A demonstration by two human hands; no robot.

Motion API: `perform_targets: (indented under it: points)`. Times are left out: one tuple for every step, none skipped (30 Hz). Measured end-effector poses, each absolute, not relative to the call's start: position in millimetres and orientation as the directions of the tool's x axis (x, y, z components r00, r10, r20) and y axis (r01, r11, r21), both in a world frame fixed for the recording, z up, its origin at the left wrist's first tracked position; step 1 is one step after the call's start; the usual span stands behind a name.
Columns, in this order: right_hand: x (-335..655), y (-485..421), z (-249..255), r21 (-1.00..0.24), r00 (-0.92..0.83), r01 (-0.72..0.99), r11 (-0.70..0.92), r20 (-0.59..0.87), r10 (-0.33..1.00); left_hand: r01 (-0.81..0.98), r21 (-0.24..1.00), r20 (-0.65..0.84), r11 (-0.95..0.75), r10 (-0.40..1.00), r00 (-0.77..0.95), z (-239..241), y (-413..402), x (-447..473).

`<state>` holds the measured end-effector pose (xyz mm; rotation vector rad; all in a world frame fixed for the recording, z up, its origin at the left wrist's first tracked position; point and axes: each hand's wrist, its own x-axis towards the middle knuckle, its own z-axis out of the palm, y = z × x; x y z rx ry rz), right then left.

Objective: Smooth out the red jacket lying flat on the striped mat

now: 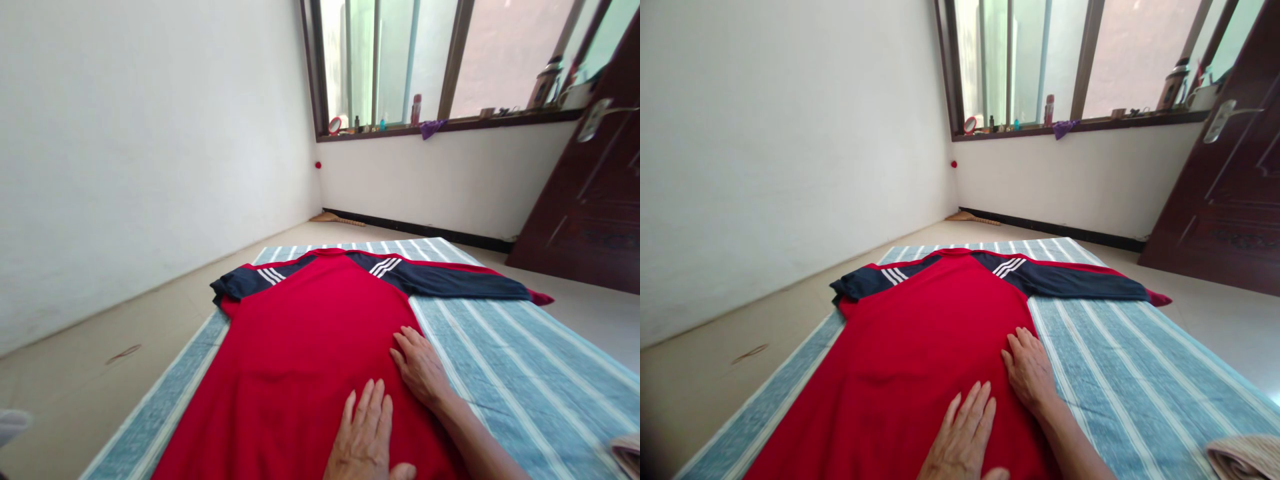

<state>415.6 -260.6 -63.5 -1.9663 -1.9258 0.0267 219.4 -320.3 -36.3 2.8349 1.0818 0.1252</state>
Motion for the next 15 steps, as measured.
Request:
perform_targets:
  points:
    - [415.7, -260.6, -63.4, -0.282, 0.056, 0.959, 0.018, 0.252, 0.966, 0.661, 0.131, 0.032, -0.739, 0.670, 0.742, -35.5, -320.6, 219.4]
    - [415.7, -260.6, -63.2, -0.281, 0.056, 0.960, 0.018, 0.252, 0.966, 0.664, 0.134, 0.027, -0.736, 0.672, 0.740, -34.7, -320.9, 219.2]
    - [415.7, -260.7, -63.1, -0.281, 0.055, 0.960, 0.019, 0.253, 0.966, 0.667, 0.137, 0.022, -0.732, 0.676, 0.737, -34.0, -321.0, 218.9]
    - [415.7, -260.7, -63.0, -0.282, 0.056, 0.959, 0.019, 0.254, 0.966, 0.668, 0.139, 0.018, -0.731, 0.677, 0.736, -33.7, -321.1, 218.6]
    - [415.7, -260.8, -62.8, -0.284, 0.056, 0.959, 0.019, 0.254, 0.965, 0.667, 0.142, 0.013, -0.731, 0.675, 0.737, -33.8, -320.9, 218.2]
    - [415.6, -260.8, -62.7, -0.286, 0.057, 0.958, 0.019, 0.254, 0.965, 0.666, 0.144, 0.010, -0.732, 0.674, 0.738, -34.3, -320.8, 217.9]
    - [415.5, -260.8, -62.6, -0.289, 0.057, 0.957, 0.019, 0.253, 0.966, 0.664, 0.144, 0.012, -0.734, 0.672, 0.740, -35.2, -320.6, 217.5]
    - [415.4, -260.9, -62.6, -0.290, 0.059, 0.957, 0.017, 0.250, 0.967, 0.662, 0.141, 0.020, -0.736, 0.671, 0.741, -36.4, -320.5, 217.2]
    - [415.3, -260.9, -62.5, -0.291, 0.062, 0.957, 0.013, 0.246, 0.967, 0.660, 0.136, 0.034, -0.739, 0.669, 0.742, -37.7, -320.4, 216.9]
    - [415.2, -260.9, -62.6, -0.291, 0.065, 0.957, 0.009, 0.243, 0.968, 0.658, 0.129, 0.052, -0.742, 0.668, 0.743, -39.0, -320.4, 216.6]
    - [415.2, -260.9, -62.6, -0.291, 0.066, 0.957, 0.006, 0.240, 0.969, 0.657, 0.121, 0.071, -0.744, 0.667, 0.742, -40.2, -320.6, 216.3]
    - [415.2, -260.8, -62.6, -0.291, 0.067, 0.957, 0.006, 0.238, 0.969, 0.657, 0.112, 0.089, -0.746, 0.666, 0.741, -41.1, -320.8, 215.9]
    - [415.3, -260.8, -62.6, -0.292, 0.066, 0.957, 0.007, 0.238, 0.969, 0.657, 0.105, 0.104, -0.747, 0.665, 0.740, -41.7, -321.0, 215.7]
    - [415.4, -260.8, -62.6, -0.293, 0.065, 0.956, 0.009, 0.239, 0.969, 0.657, 0.098, 0.115, -0.747, 0.665, 0.738, -42.1, -321.2, 215.4]
    - [415.5, -260.8, -62.6, -0.295, 0.063, 0.956, 0.011, 0.242, 0.968, 0.656, 0.093, 0.123, -0.749, 0.663, 0.739, -42.3, -321.4, 215.3]
